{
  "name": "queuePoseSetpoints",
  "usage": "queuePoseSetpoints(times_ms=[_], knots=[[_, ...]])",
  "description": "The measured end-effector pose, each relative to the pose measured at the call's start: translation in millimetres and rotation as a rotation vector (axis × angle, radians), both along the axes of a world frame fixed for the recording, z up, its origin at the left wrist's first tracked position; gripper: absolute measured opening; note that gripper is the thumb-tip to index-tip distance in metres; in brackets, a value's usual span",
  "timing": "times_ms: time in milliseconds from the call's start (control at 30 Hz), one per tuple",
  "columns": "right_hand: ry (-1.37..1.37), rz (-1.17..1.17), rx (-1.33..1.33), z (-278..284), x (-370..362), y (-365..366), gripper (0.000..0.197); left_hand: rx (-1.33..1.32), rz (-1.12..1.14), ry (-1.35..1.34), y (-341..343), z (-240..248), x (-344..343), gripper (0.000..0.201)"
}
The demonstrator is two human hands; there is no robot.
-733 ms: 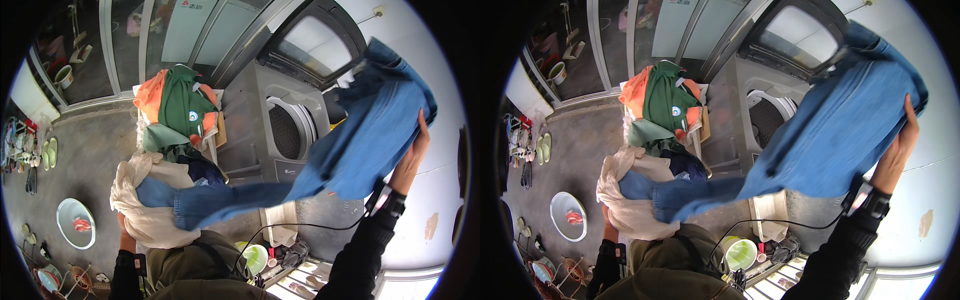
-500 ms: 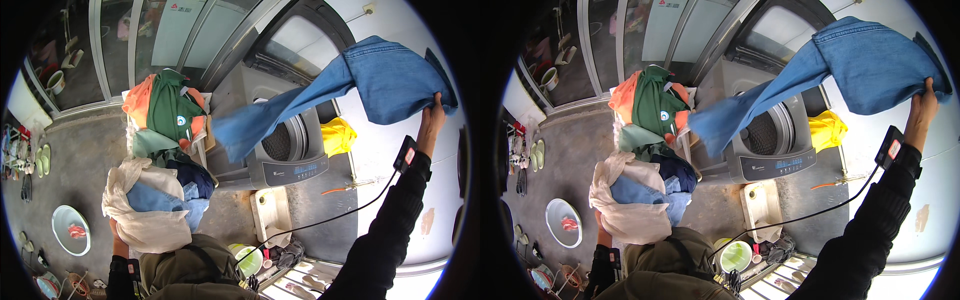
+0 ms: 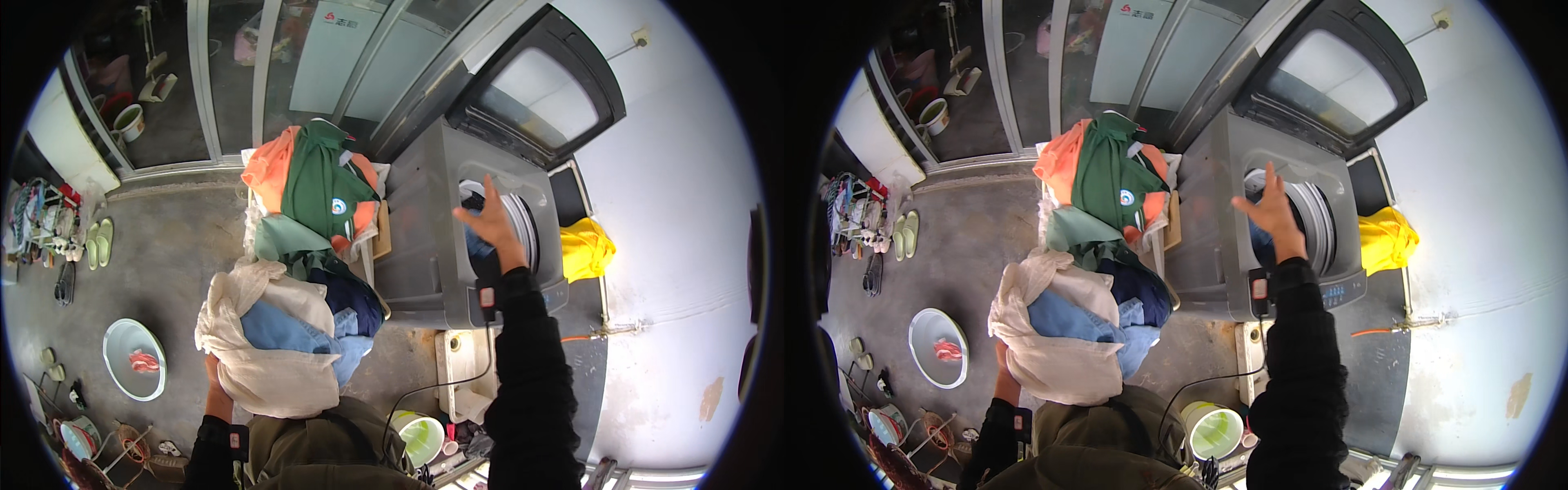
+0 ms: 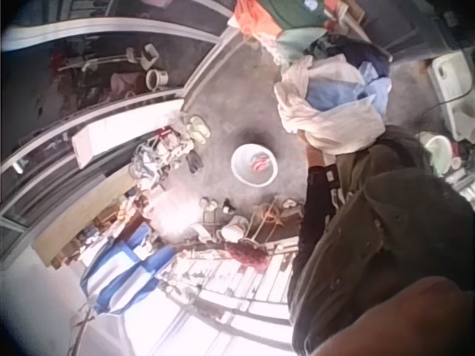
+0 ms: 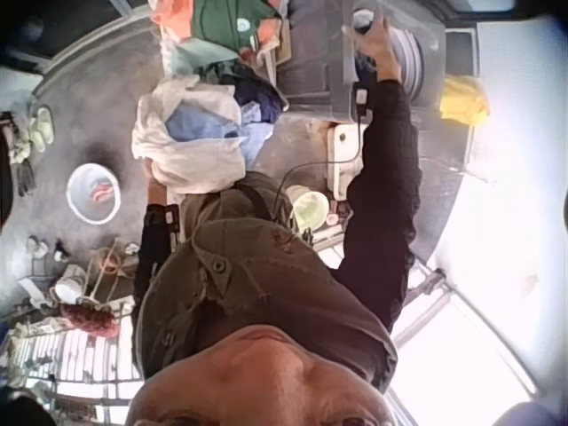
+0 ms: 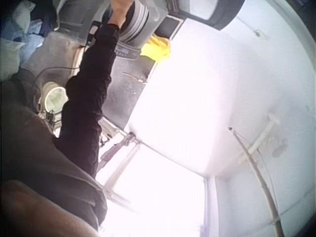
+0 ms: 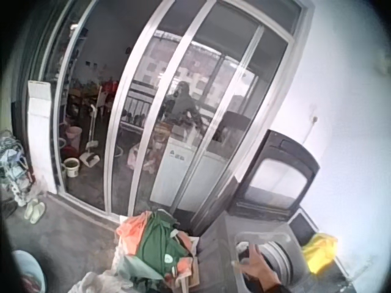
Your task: The person removes a blue and white tracksuit from a hanger, then cleans a sink by hand using a cloth and brush. They fill a bucket with water, adjust their camera strap, and load various clothes into a washing machine.
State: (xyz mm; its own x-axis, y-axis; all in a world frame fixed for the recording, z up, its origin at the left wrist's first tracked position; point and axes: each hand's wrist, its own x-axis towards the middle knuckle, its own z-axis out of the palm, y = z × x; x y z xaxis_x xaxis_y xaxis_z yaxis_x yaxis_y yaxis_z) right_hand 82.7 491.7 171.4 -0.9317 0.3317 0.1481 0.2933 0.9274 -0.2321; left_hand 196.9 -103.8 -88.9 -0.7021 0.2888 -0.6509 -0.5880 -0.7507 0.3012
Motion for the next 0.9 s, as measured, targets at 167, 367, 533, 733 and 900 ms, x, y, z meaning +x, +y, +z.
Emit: queuePoseSetpoints(times_ms=[167, 367, 533, 733, 900], knots=[[-0.006, -0.065, 0.101, -52, -26, -24, 0.057, 0.035, 0.047, -0.057, 4, 12, 0, 0.042], [0.369, -0.138, 0.026, -22, 3, -4, 0.013, -0.024, 0.027, -0.052, 3, 13, 2, 0.042], [0.139, 0.153, -0.639, -107, 52, -118, 0.026, -0.001, 0.022, -0.062, -5, 4, 3, 0.041], [-0.669, -0.251, -0.469, -245, 102, -214, 0.120, -0.753, -0.532, 0.261, -10, 30, 6, 0.034], [-0.747, -0.218, -0.472, -268, 94, -195, 0.123, -0.303, -0.217, -0.002, 17, 29, 4, 0.040]])
